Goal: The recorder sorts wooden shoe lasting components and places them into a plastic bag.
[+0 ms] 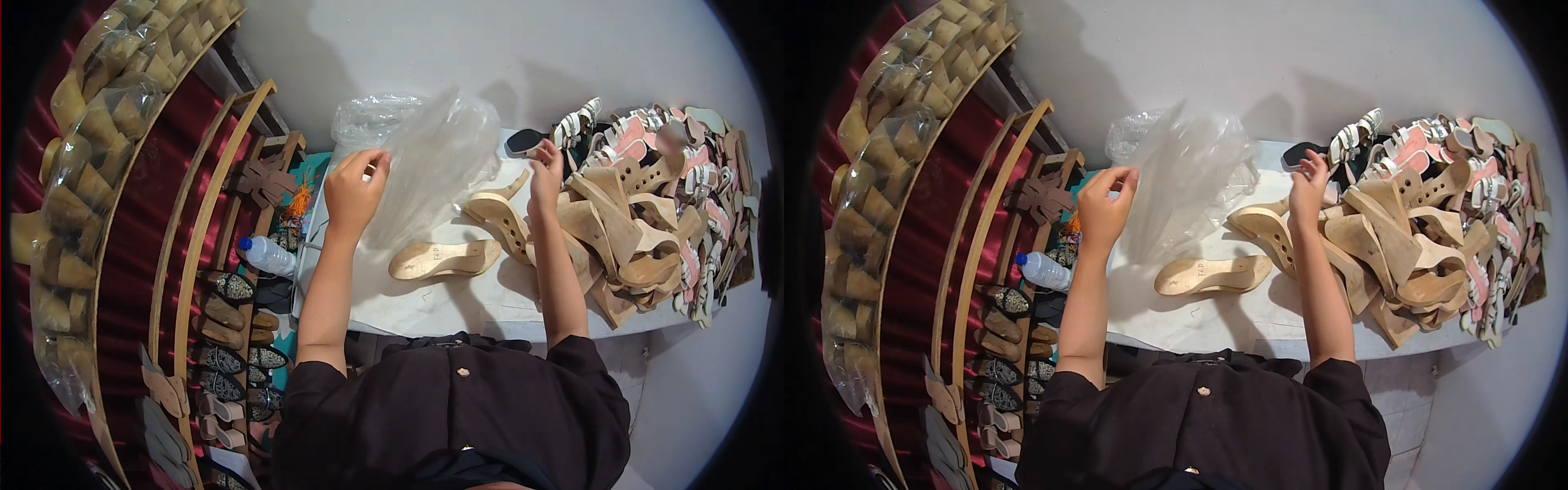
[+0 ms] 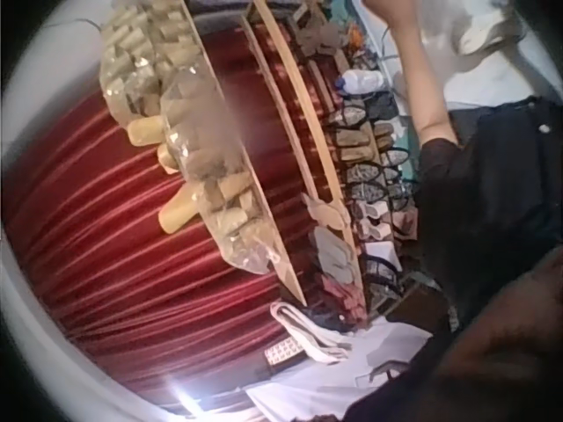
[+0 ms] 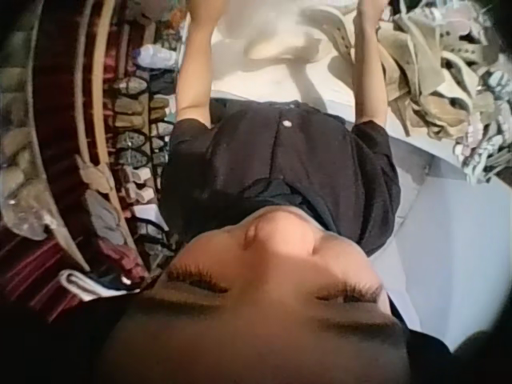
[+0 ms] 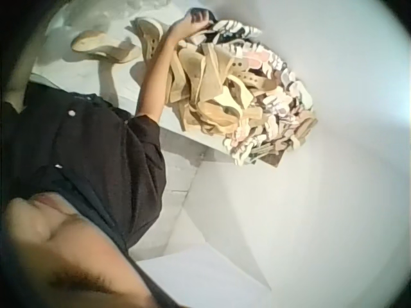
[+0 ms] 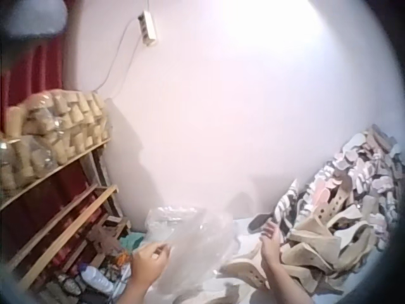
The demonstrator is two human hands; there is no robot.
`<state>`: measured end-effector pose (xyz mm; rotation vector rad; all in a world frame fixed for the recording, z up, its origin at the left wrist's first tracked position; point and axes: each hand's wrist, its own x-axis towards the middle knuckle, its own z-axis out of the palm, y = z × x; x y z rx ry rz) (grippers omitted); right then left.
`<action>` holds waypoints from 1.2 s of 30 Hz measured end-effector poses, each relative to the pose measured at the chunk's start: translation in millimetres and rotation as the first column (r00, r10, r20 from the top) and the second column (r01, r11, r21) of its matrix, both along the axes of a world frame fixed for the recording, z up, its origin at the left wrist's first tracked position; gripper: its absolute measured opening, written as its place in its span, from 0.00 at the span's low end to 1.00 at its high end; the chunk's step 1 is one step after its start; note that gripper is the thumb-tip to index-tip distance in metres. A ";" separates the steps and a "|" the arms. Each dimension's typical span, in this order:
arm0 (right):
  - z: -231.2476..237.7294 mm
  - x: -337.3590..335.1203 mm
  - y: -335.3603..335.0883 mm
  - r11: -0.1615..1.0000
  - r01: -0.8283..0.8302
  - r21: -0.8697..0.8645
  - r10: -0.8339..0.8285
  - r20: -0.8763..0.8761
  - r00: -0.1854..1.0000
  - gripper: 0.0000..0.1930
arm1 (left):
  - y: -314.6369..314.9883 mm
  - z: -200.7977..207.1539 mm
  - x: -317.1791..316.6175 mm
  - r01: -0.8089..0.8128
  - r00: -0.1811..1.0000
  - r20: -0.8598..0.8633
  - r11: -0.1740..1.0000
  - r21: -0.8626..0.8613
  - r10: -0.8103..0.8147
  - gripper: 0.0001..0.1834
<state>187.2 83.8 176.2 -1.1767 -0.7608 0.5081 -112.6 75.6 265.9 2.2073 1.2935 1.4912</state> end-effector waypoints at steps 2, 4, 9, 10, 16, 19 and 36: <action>26.3 -34.7 -23.8 0.977 0.010 0.212 -0.034 0.108 0.994 0.22 | -0.8 9.0 -0.6 -0.117 0.992 -0.021 0.980 0.162 0.122 0.04; 35.6 -65.7 -56.6 0.915 -0.052 0.400 -0.178 0.517 0.837 0.22 | -6.4 14.3 4.8 -0.120 0.988 -0.070 0.974 0.191 0.135 0.04; 39.3 -109.4 -79.8 0.911 -0.238 0.336 -0.321 0.942 0.098 0.23 | -22.1 5.3 18.6 -0.042 0.989 -0.126 0.971 0.234 0.074 0.05; 32.6 -110.7 -75.4 0.947 -0.187 0.260 -0.266 0.964 -0.008 0.23 | -23.7 2.2 17.9 -0.061 0.991 -0.105 0.972 0.227 0.087 0.04; -24.2 -71.4 -74.5 0.999 0.011 -0.045 0.046 0.994 -0.103 0.18 | -14.1 -12.0 -26.9 -0.219 0.971 -0.060 0.957 0.189 0.234 0.05; -25.7 -67.4 -77.6 0.951 0.162 -0.262 0.285 0.947 -0.147 0.18 | -14.9 -7.6 -41.6 -0.295 0.954 -0.021 0.947 0.125 0.300 0.05; 18.7 -92.1 -55.6 0.991 -0.136 -0.009 0.094 0.771 0.630 0.19 | -90.8 -52.1 0.1 0.090 0.993 -0.085 0.990 0.105 -0.081 0.21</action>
